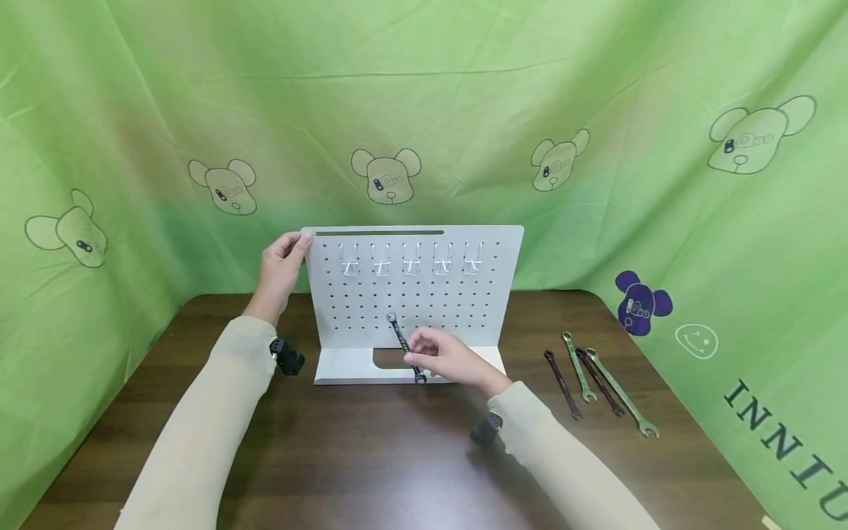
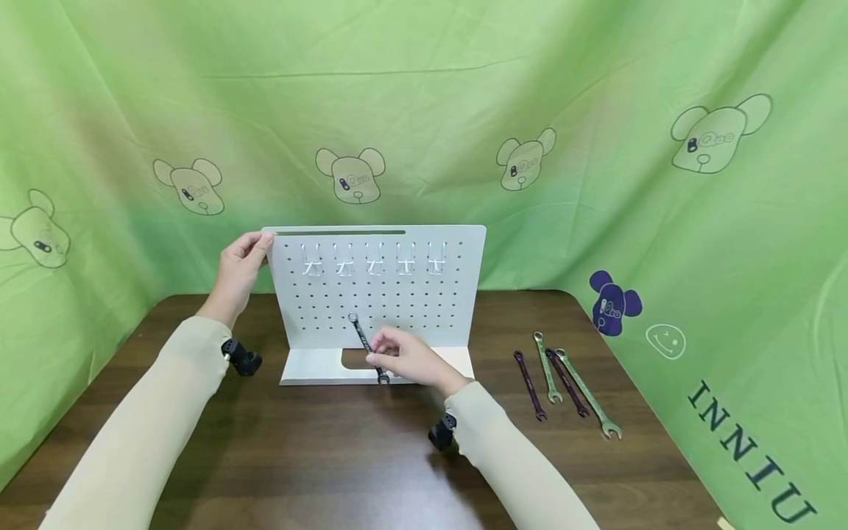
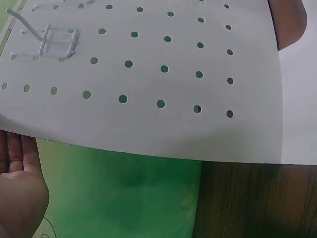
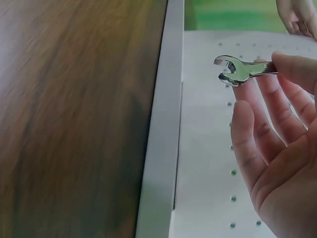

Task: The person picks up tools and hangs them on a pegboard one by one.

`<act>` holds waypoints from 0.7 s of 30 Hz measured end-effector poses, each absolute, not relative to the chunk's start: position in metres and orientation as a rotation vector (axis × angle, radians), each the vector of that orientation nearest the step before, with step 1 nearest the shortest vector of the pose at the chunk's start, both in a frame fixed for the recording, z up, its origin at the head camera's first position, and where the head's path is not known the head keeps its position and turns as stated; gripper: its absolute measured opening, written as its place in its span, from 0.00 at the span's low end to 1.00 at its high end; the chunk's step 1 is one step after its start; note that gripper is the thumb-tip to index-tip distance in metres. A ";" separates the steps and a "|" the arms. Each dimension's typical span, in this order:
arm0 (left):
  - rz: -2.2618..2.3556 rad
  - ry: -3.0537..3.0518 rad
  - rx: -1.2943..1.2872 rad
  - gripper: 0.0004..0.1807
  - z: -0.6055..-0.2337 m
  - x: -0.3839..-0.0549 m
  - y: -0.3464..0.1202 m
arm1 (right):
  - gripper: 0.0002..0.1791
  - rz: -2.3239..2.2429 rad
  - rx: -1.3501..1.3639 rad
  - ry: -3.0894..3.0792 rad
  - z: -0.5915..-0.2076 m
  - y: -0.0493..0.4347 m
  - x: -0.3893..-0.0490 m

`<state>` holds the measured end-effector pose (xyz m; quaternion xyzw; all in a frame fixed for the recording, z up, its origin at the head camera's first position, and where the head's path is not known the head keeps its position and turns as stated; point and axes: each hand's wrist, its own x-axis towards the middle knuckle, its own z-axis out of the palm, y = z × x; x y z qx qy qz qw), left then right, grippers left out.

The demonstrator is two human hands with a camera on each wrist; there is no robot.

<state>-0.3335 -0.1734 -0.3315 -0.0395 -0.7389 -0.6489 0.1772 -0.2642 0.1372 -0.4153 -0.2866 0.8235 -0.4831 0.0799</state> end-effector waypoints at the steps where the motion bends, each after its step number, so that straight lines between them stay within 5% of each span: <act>1: -1.839 -2.092 -0.112 0.28 -0.332 -0.333 -0.173 | 0.08 -1.441 -0.869 2.472 -0.414 0.134 -0.265; 21: -1.849 -2.074 -0.115 0.28 -0.330 -0.332 -0.173 | 0.07 -1.503 -0.982 2.425 -0.384 0.087 -0.270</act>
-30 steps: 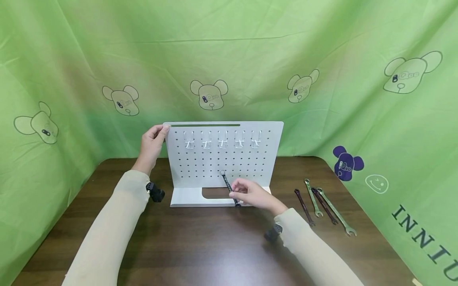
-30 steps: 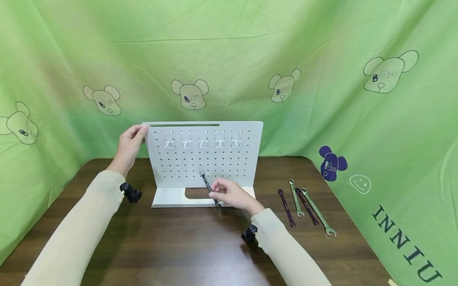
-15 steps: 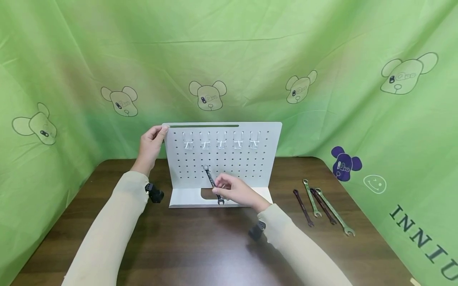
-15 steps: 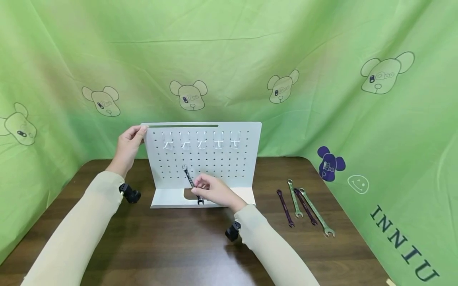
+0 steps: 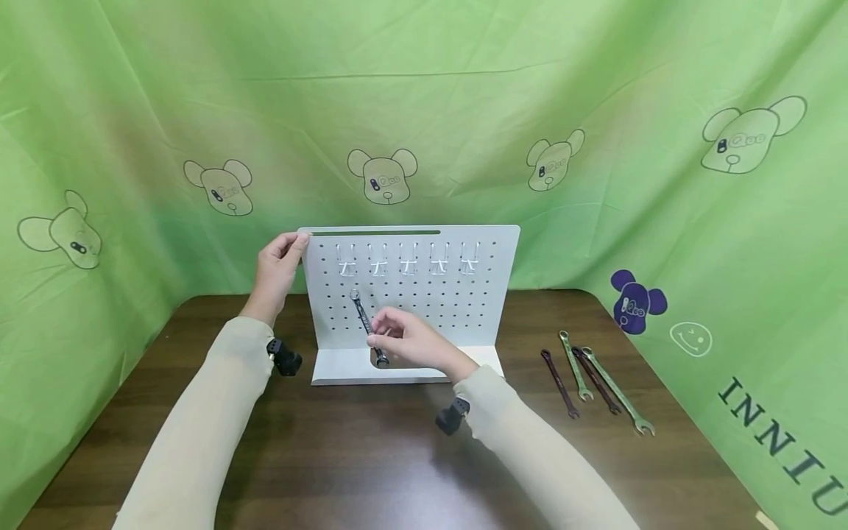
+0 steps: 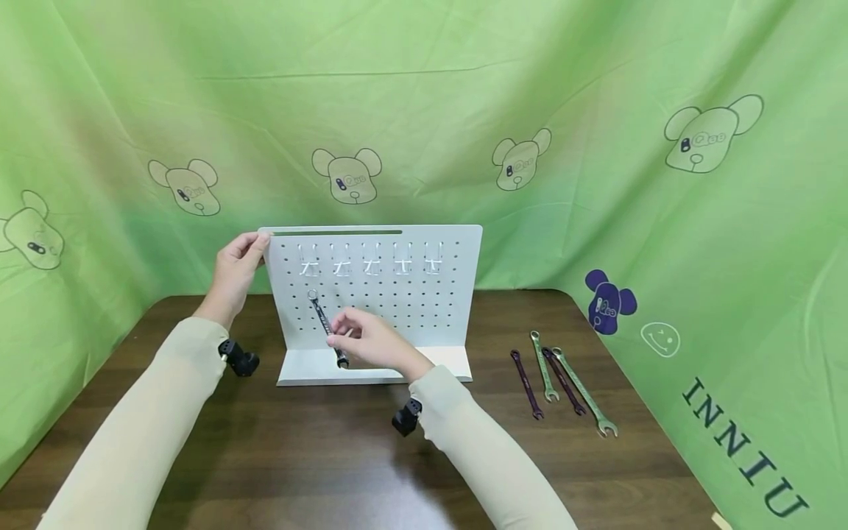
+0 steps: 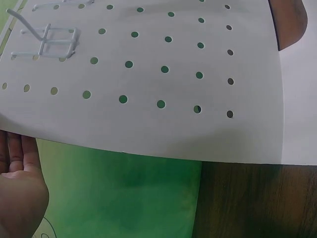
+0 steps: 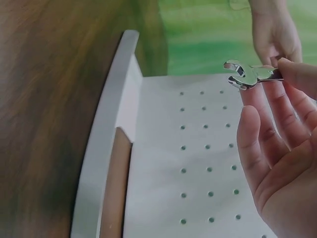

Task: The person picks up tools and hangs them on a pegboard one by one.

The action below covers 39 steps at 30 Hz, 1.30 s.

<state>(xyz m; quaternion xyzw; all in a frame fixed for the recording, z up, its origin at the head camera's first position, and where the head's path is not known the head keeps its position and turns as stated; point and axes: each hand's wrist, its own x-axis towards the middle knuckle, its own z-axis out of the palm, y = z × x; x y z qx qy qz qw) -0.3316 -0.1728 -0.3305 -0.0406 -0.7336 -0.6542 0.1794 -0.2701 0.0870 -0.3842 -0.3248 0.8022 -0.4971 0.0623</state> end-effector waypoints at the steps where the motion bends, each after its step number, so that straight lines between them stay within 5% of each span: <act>1: -1.850 -2.073 -0.116 0.28 -0.330 -0.331 -0.173 | 0.07 -1.514 -0.983 2.413 -0.383 0.085 -0.271; 39: -1.868 -2.071 -0.115 0.27 -0.329 -0.329 -0.172 | 0.10 -1.698 -0.834 2.377 -0.387 0.060 -0.287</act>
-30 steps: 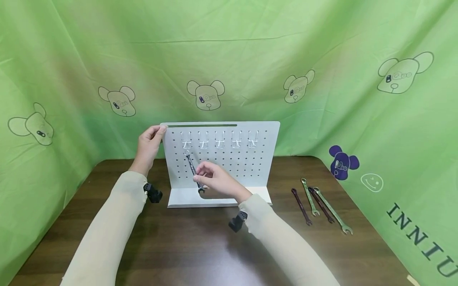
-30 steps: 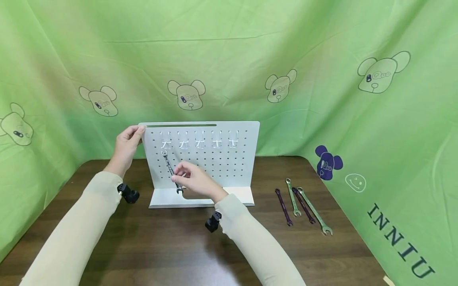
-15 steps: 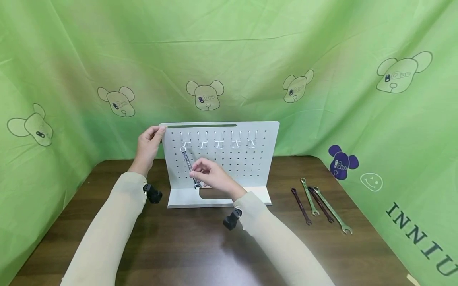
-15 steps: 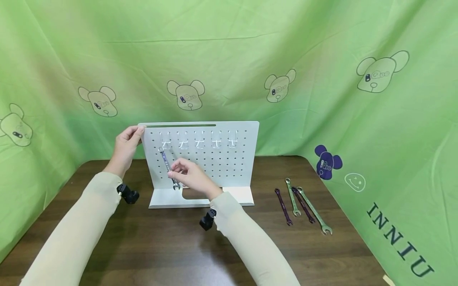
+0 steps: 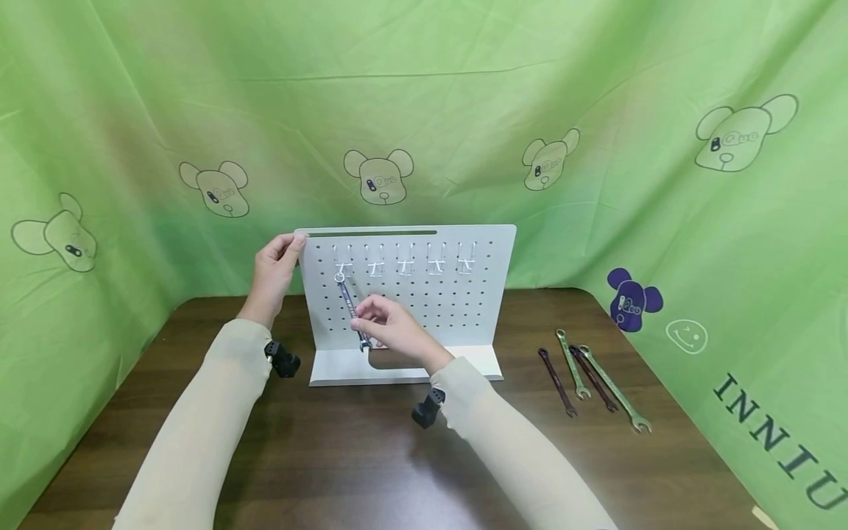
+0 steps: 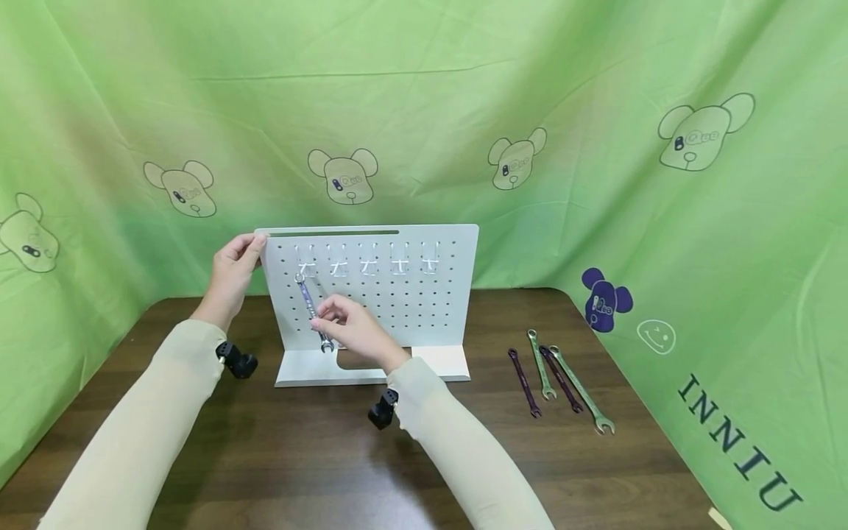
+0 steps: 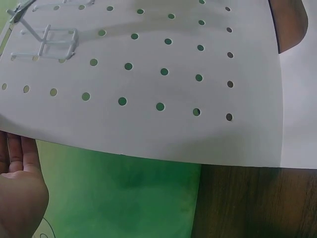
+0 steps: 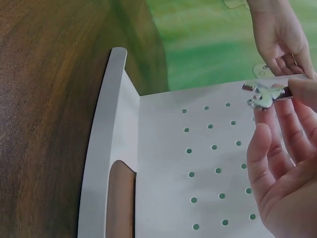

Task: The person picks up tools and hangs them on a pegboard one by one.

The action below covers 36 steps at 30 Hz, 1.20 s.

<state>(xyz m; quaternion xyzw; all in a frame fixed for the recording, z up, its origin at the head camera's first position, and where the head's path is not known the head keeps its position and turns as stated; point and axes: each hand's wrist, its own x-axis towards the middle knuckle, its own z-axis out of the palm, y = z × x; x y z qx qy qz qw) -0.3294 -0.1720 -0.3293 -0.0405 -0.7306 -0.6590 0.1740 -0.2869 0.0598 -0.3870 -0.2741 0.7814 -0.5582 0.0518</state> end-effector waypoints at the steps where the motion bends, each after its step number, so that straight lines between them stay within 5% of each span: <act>1: -1.869 -2.072 -0.115 0.27 -0.329 -0.329 -0.172 | 0.10 -1.693 -0.822 2.385 -0.387 0.059 -0.287; 20: -1.869 -2.047 -0.117 0.26 -0.332 -0.332 -0.171 | 0.18 -1.838 -0.551 2.246 -0.395 0.050 -0.290; 36: -1.858 -2.038 -0.123 0.26 -0.332 -0.332 -0.172 | 0.18 -1.893 -0.590 2.210 -0.398 0.059 -0.291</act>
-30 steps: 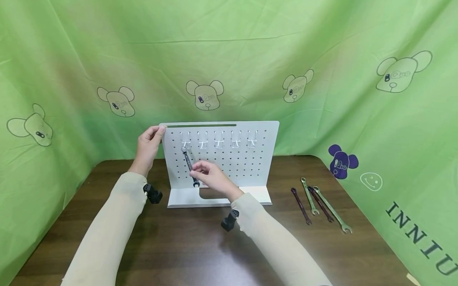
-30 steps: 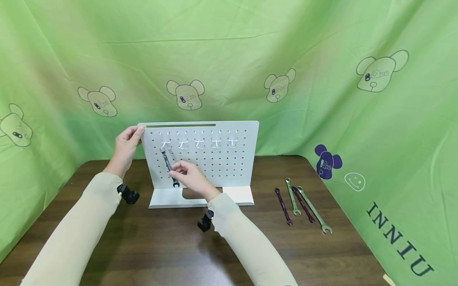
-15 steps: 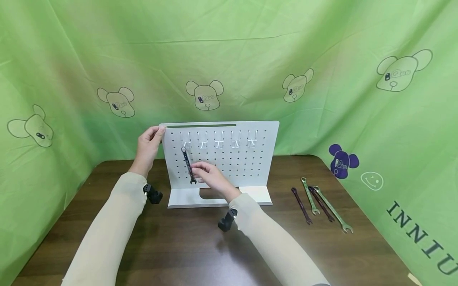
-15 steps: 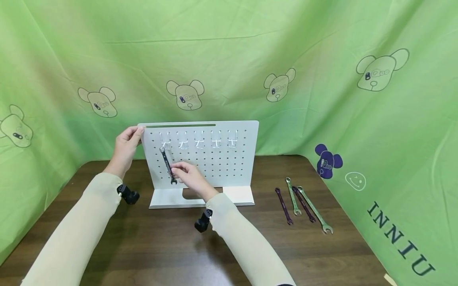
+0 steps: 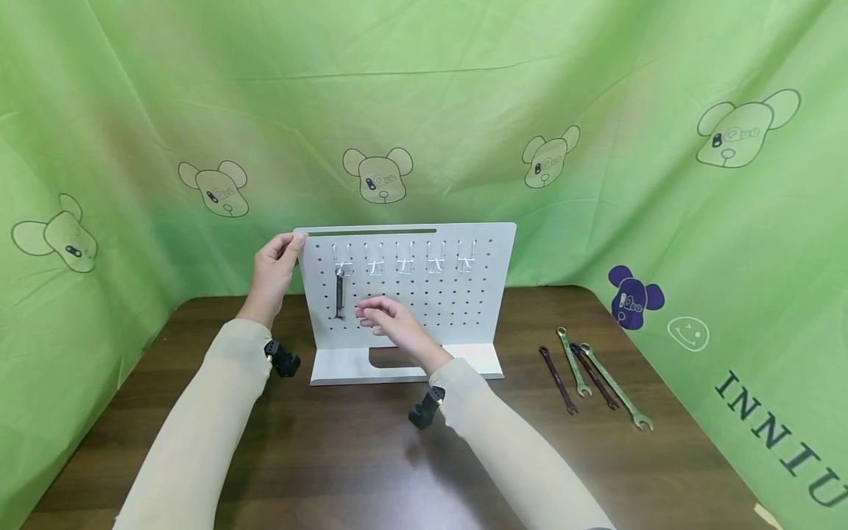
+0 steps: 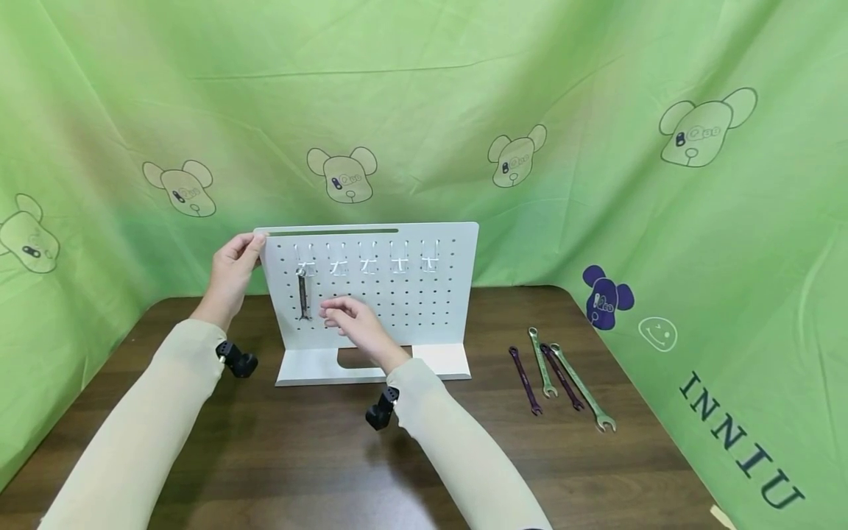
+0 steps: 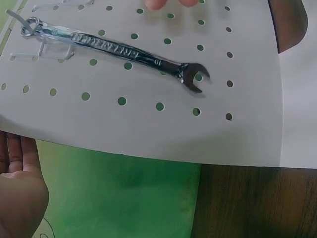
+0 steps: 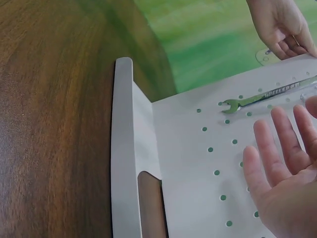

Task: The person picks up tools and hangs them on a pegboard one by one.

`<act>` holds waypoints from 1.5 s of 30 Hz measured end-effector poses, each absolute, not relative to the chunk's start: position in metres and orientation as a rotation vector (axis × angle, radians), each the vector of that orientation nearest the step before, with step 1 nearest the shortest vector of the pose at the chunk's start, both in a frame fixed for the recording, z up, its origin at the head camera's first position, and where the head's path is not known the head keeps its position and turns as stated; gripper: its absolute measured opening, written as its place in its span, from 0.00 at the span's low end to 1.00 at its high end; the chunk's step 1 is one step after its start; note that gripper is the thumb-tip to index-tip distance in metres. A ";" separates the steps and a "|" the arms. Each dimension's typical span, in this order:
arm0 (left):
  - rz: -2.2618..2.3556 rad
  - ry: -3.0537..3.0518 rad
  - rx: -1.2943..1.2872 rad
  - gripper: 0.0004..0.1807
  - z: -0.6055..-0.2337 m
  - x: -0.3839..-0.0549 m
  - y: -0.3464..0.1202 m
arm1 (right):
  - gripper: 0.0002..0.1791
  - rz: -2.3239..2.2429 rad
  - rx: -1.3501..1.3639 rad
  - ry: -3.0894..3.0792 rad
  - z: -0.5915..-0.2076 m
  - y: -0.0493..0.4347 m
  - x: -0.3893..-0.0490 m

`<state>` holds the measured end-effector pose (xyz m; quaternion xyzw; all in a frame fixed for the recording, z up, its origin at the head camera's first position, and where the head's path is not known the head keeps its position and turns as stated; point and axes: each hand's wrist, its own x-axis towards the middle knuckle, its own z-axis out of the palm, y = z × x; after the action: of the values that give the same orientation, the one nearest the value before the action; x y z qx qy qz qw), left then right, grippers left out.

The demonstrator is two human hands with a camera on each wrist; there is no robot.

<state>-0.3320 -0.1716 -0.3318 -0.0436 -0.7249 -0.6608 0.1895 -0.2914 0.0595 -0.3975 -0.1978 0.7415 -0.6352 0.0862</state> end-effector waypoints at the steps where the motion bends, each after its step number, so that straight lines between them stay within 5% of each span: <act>1: -1.856 -2.037 -0.123 0.26 -0.332 -0.332 -0.172 | 0.18 -1.894 -0.589 2.212 -0.397 0.060 -0.291; 20: -1.862 -2.042 -0.134 0.27 -0.331 -0.331 -0.171 | 0.19 -1.834 -0.589 2.243 -0.398 0.081 -0.289; 45: -1.879 -2.047 -0.131 0.26 -0.332 -0.330 -0.173 | 0.18 -1.775 -0.360 2.366 -0.420 0.168 -0.284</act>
<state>-0.3304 -0.1725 -0.3320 -0.0463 -0.7241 -0.6645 0.1789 -0.2839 0.1675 -0.4201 -0.1205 0.7914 -0.5938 0.0809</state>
